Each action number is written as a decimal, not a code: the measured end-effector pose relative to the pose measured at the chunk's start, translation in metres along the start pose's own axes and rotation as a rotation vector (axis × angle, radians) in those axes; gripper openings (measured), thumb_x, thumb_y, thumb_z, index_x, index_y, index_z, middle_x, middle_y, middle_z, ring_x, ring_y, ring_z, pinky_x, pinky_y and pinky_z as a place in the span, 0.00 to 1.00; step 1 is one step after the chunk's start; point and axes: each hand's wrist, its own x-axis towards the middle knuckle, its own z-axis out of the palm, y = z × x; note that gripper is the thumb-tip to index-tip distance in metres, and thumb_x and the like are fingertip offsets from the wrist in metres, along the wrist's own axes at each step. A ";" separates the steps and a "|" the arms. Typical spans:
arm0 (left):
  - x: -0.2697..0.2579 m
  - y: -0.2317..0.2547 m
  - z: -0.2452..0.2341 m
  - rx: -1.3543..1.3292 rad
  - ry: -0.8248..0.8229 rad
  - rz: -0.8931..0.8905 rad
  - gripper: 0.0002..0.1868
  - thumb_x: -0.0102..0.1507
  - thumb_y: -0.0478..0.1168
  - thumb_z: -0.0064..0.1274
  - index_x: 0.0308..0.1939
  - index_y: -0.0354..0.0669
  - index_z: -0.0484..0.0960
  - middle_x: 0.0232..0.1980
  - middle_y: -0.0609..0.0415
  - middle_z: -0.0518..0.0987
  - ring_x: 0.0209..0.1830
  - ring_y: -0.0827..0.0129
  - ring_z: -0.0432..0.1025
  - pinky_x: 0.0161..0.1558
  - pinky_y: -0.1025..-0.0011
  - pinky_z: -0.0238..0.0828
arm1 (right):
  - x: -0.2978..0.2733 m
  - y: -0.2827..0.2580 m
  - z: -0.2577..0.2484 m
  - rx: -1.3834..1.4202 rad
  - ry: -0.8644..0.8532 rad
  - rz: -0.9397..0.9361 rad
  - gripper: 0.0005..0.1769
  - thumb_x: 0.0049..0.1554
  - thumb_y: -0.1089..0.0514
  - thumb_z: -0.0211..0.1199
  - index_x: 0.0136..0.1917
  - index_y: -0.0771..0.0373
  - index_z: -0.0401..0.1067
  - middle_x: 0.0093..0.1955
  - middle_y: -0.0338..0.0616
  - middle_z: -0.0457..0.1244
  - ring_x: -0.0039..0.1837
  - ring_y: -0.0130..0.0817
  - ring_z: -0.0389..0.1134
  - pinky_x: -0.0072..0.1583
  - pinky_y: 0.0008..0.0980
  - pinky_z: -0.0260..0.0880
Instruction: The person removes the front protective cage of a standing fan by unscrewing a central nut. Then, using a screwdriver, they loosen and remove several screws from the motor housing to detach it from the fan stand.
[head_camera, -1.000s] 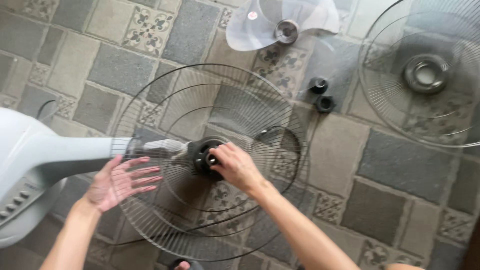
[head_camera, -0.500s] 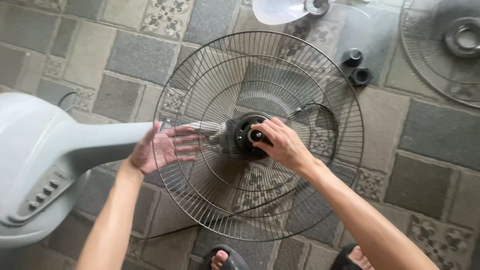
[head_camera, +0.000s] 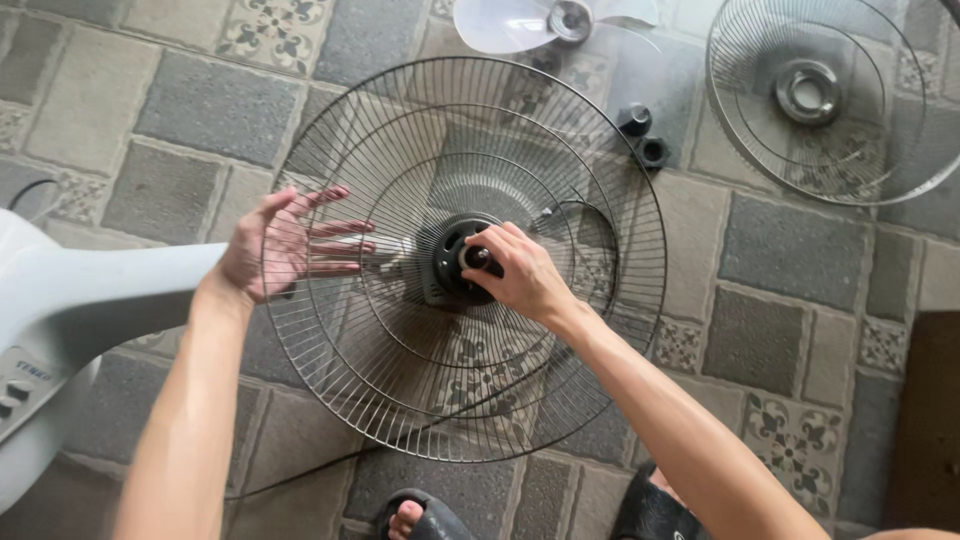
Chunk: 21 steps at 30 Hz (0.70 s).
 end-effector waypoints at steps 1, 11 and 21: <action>-0.002 -0.002 -0.001 0.021 0.016 0.011 0.44 0.62 0.66 0.43 0.74 0.43 0.61 0.69 0.23 0.68 0.65 0.35 0.68 0.62 0.38 0.65 | -0.002 0.001 0.002 0.006 -0.003 -0.002 0.23 0.51 0.55 0.74 0.57 0.64 0.71 0.49 0.42 0.66 0.52 0.40 0.66 0.54 0.39 0.72; 0.001 -0.005 -0.003 0.022 -0.001 0.041 0.47 0.61 0.67 0.43 0.75 0.41 0.59 0.69 0.22 0.67 0.65 0.33 0.68 0.61 0.37 0.67 | -0.003 0.003 0.007 0.001 0.013 0.015 0.23 0.52 0.56 0.74 0.57 0.63 0.70 0.49 0.41 0.66 0.53 0.39 0.66 0.54 0.38 0.72; 0.003 -0.010 -0.010 -0.003 -0.034 0.044 0.47 0.61 0.69 0.44 0.74 0.43 0.59 0.69 0.23 0.67 0.66 0.33 0.68 0.64 0.35 0.64 | -0.002 0.000 0.007 0.020 0.007 0.052 0.22 0.52 0.56 0.74 0.57 0.61 0.70 0.49 0.40 0.66 0.52 0.39 0.66 0.53 0.39 0.72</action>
